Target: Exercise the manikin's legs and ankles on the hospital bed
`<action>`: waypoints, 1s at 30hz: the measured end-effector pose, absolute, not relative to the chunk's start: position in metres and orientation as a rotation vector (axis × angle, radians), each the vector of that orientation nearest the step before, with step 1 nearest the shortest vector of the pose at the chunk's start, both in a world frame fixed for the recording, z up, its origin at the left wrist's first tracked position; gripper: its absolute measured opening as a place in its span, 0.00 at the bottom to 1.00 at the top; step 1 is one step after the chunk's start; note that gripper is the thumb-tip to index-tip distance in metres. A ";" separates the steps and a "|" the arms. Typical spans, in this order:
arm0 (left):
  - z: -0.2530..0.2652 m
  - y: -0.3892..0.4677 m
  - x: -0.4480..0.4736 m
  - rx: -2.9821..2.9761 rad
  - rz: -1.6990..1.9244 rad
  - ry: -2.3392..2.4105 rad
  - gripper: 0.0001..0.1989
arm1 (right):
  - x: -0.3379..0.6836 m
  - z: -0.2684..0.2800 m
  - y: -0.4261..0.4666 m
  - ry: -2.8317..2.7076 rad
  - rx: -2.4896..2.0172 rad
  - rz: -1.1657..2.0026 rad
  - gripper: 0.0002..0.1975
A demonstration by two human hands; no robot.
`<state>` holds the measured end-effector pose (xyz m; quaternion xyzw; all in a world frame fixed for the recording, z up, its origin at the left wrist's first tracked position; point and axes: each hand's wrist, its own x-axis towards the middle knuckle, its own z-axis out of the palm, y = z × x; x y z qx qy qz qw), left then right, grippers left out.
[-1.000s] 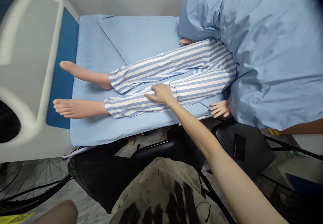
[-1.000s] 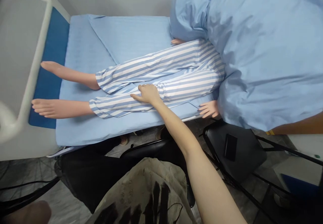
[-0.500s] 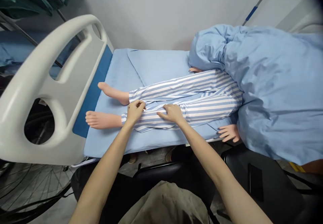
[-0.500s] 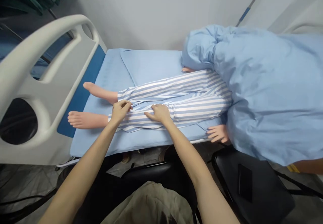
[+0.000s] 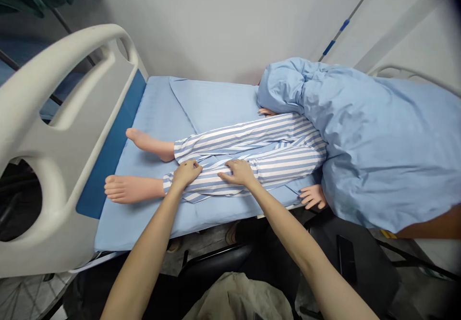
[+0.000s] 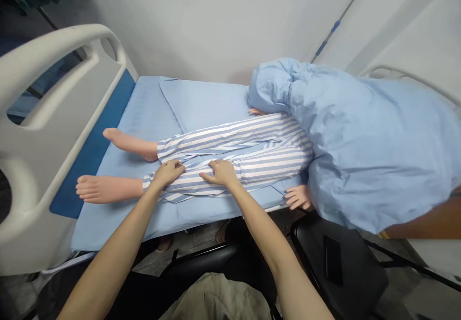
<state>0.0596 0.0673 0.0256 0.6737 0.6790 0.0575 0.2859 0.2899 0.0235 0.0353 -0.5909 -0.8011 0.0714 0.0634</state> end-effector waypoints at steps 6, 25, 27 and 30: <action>0.021 0.060 0.062 1.866 0.258 1.888 0.16 | 0.289 0.047 0.021 -2.439 -1.880 0.242 0.29; 0.022 0.054 0.064 1.963 0.177 1.836 0.12 | 0.237 0.071 0.090 -2.194 -1.607 0.524 0.16; 0.021 0.051 0.062 1.938 0.275 1.821 0.09 | 0.210 0.081 0.124 -2.134 -1.503 0.513 0.16; 0.031 0.056 0.057 1.781 0.611 1.748 0.14 | 0.176 0.082 0.175 -2.082 -1.368 0.499 0.15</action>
